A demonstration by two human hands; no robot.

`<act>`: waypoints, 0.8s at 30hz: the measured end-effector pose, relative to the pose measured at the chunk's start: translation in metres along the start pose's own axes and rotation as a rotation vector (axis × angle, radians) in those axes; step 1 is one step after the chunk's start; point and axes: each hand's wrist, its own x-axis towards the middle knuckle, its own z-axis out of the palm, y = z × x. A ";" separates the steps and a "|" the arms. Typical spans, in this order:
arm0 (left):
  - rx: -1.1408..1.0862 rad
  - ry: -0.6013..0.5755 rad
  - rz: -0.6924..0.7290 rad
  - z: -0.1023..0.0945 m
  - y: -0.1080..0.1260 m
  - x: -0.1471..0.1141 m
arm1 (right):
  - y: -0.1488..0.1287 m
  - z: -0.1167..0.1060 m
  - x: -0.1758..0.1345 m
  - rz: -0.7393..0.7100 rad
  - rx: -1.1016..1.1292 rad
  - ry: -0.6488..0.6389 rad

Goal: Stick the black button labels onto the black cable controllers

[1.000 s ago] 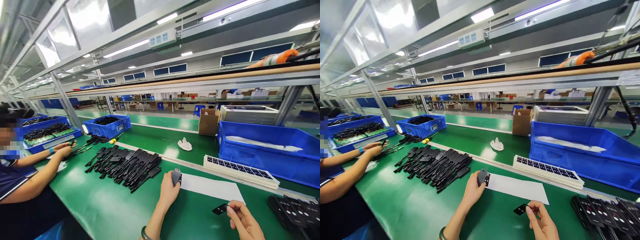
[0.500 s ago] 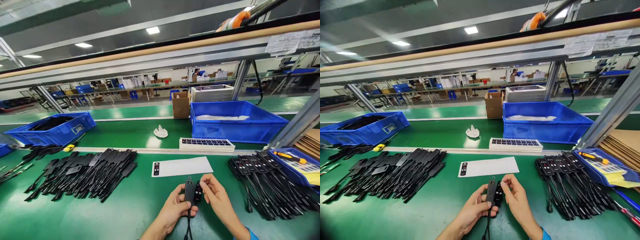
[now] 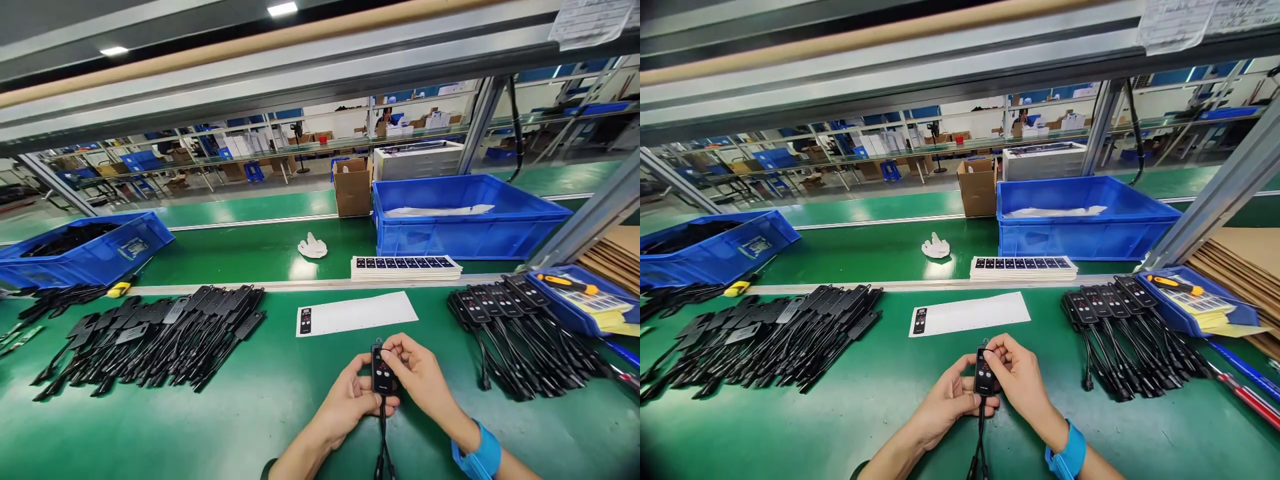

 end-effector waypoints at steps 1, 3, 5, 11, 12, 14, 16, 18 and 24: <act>0.005 -0.003 0.001 0.000 0.000 0.000 | 0.000 0.000 0.000 0.003 0.008 -0.002; 0.014 -0.007 0.004 0.001 0.001 0.000 | 0.001 0.000 0.000 0.007 0.017 -0.001; 0.029 -0.007 0.010 0.003 0.002 -0.001 | 0.001 0.000 0.000 0.011 0.012 0.003; 0.079 0.004 0.023 0.008 0.005 -0.004 | 0.004 0.001 -0.001 0.001 -0.009 0.046; 0.083 0.003 0.027 0.009 0.005 -0.004 | 0.004 0.001 -0.001 0.002 -0.011 0.049; 0.084 -0.002 0.037 0.009 0.005 -0.004 | 0.004 0.001 -0.001 0.008 -0.015 0.055; 0.081 -0.009 0.047 0.009 0.005 -0.004 | 0.004 0.001 -0.001 0.016 -0.023 0.059; 0.083 -0.015 0.057 0.009 0.006 -0.004 | 0.004 0.001 0.000 0.022 -0.032 0.062; 0.091 -0.019 0.071 0.007 0.005 -0.004 | 0.002 -0.001 0.000 0.004 -0.150 0.081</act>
